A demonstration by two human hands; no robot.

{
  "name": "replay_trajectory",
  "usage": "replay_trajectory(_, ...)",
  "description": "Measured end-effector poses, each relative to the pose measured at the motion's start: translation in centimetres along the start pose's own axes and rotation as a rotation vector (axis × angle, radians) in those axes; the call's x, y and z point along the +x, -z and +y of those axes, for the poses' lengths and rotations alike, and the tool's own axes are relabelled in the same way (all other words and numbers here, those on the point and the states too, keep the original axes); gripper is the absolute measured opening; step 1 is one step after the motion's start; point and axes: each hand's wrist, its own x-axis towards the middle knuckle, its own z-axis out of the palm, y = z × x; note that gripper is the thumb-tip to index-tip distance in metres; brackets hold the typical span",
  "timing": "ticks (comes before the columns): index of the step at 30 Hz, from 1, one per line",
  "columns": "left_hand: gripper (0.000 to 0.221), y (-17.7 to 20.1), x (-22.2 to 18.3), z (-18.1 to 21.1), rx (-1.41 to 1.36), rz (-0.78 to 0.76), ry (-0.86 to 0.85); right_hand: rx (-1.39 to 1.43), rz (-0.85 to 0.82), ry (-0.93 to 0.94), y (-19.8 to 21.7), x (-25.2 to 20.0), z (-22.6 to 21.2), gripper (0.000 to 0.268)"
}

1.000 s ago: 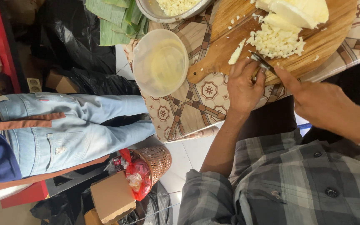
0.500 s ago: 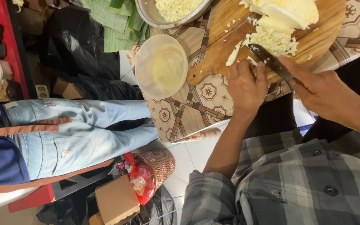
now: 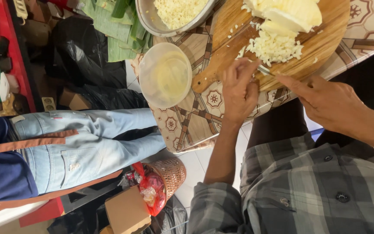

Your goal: Dicing a large block of cheese on a wooden cutting board using a knife

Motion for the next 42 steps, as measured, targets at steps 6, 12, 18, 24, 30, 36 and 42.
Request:
replay_trajectory(6,0.053,0.5,0.5,-2.9,0.121,-0.310,-0.159,-0.136,-0.105,-0.061,2.2,0.1,-1.7,0.080)
replay_trajectory(12,0.073,0.3,0.6,-3.3,-0.068,-0.144,-0.117,-0.302,0.001,0.062,0.0,-1.4,1.2,0.090)
replay_trajectory(18,0.024,-1.3,1.7,3.4,0.252,0.086,0.221,-0.096,0.196,0.076,-1.4,-1.2,3.0,0.082)
replay_trajectory(24,0.030,-3.4,1.4,2.4,0.292,0.008,0.270,0.089,0.039,0.031,0.4,-0.1,2.1,0.082)
replay_trajectory(30,0.033,-0.9,1.9,2.4,0.111,-0.171,0.233,0.201,0.037,0.015,0.0,0.0,2.7,0.079)
replay_trajectory(36,0.035,-2.1,0.6,2.7,0.221,-0.121,0.337,0.121,0.059,0.043,-1.5,0.0,3.3,0.081)
replay_trajectory(42,0.034,-1.9,1.1,2.8,0.175,-0.099,0.286,0.140,0.088,0.018,-1.1,-0.6,3.1,0.080)
